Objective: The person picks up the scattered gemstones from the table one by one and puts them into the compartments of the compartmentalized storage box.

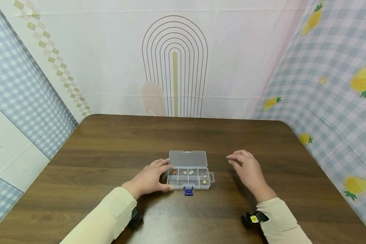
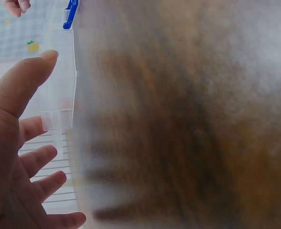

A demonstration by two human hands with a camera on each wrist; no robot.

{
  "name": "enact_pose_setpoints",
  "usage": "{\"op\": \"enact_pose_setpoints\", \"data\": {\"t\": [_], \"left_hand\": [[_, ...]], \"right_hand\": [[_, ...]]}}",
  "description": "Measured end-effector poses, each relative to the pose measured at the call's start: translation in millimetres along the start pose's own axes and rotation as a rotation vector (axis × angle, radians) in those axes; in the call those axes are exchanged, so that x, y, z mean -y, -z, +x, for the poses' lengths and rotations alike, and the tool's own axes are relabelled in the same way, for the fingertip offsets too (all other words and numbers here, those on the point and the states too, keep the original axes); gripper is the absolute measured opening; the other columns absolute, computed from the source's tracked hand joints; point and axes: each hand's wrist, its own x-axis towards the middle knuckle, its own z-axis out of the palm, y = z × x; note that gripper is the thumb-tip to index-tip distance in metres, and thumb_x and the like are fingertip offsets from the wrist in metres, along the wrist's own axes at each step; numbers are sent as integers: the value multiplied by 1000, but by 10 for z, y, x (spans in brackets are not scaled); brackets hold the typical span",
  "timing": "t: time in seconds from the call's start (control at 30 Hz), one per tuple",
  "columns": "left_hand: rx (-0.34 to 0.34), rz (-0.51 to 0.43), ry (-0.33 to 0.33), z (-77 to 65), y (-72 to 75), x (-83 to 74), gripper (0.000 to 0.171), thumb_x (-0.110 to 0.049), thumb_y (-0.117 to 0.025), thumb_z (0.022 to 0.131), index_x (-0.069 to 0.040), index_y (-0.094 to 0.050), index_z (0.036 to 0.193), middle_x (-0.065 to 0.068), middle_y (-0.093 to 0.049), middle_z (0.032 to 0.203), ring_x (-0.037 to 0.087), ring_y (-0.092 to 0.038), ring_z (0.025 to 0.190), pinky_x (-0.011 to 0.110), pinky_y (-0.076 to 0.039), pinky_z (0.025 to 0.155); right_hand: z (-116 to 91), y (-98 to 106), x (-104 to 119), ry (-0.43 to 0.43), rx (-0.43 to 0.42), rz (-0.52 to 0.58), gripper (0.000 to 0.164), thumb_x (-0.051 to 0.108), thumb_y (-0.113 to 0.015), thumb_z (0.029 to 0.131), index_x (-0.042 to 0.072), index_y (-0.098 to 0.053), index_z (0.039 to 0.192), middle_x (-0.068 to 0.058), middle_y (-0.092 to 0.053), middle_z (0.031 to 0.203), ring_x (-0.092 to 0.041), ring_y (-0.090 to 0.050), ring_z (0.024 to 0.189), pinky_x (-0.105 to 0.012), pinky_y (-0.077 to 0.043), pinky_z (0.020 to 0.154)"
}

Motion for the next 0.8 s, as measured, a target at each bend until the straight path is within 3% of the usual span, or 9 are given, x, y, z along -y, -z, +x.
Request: {"op": "enact_pose_setpoints", "data": {"t": [0.2,0.3,0.37,0.53,0.67,0.8], "left_hand": [[0,-1,1,-2,2,-4,73,-42,-77,80,-13,-50,142,8,-34,154,34,-27,142,62,-28,106],[3,-2,3,-3,1,-3,73,-42,-77,80,-13,-50,142,8,-33,155,34,-27,142,62,-28,106],[4,-2,4,-2,1,-2,74,-42,-77,80,-13,-50,142,8,-33,155,34,-26,142,62,-28,107],[3,-2,5,1,-1,1,74,-42,-77,80,-13,-50,142,8,-33,155,34,-27,142,62,-28,107],[3,-1,4,2,-3,3,74,-42,-77,80,-13,-50,142,8,-33,155,34,-27,142,62,-27,107],[6,-5,5,-1,-4,5,74,-42,-77,80,-13,-49,143,8,-33,155,34,-26,143,61,-27,107]], "right_hand": [[-17,-56,89,42,-10,7,16,2,-72,85,5,-75,100,-7,-65,101,-29,-58,101,-54,-44,93],[-32,-95,127,59,-8,14,15,2,-73,83,5,-76,98,-6,-65,99,-28,-59,99,-52,-46,91],[-40,-119,153,72,-10,15,15,3,-74,83,5,-76,97,-5,-65,98,-26,-59,97,-47,-50,83],[-52,-165,213,94,-21,37,14,2,-74,82,5,-76,95,-4,-65,96,-25,-60,95,-45,-51,81],[-59,-191,260,94,-18,73,14,0,-75,80,5,-76,94,-4,-66,95,-26,-61,95,-53,-46,92],[-69,-220,317,88,-3,88,14,0,-75,80,6,-76,94,-3,-66,95,-24,-61,95,-52,-46,93]]}}
